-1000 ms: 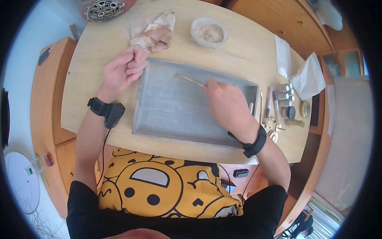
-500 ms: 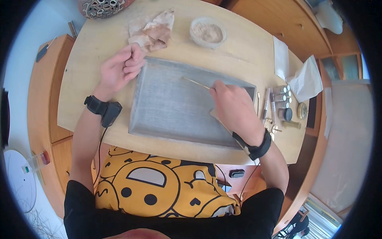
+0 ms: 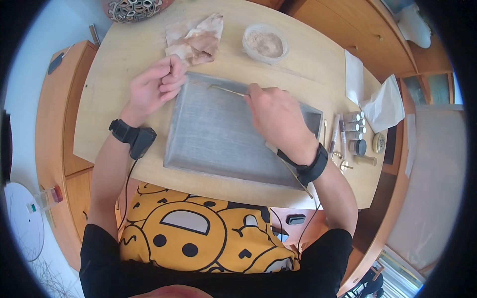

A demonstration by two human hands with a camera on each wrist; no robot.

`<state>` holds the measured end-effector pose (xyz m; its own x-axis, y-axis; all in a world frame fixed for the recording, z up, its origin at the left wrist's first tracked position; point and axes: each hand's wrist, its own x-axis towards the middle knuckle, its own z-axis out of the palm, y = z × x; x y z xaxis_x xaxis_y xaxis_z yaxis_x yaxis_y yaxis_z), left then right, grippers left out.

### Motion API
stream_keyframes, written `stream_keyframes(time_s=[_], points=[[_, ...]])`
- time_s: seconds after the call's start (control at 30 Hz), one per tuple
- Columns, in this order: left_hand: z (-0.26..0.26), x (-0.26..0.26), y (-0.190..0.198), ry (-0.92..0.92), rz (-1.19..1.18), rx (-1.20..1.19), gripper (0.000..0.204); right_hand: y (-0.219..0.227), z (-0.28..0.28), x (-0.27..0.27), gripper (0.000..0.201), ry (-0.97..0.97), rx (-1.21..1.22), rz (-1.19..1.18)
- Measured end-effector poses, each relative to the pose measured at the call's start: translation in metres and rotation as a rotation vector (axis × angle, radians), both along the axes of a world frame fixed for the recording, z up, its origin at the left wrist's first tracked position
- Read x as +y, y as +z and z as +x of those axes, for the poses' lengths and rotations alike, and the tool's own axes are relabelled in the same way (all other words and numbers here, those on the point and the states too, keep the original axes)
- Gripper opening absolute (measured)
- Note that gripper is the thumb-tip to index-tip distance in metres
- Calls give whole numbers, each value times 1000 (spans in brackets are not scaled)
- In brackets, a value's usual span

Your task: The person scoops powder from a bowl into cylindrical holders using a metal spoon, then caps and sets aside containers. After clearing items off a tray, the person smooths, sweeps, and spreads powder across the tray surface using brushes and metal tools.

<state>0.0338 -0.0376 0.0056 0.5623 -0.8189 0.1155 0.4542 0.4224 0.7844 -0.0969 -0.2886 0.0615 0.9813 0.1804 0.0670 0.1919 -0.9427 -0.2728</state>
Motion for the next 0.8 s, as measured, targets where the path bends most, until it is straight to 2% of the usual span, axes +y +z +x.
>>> stream_keyframes(time_s=[0.43,0.63,0.7,0.8], points=[[1,-1,0,-12,-10,-8,19,11,5,20,18,10,-30,-6],[0,-1,-1,4,-14,-2,19,11,12,19,20,40,11,80],[0,-1,-1,2,-9,-11,19,21,11,15,19,-15,98,171],[1,-1,-1,5,-11,-18,19,34,1,3,19,-13,131,141]])
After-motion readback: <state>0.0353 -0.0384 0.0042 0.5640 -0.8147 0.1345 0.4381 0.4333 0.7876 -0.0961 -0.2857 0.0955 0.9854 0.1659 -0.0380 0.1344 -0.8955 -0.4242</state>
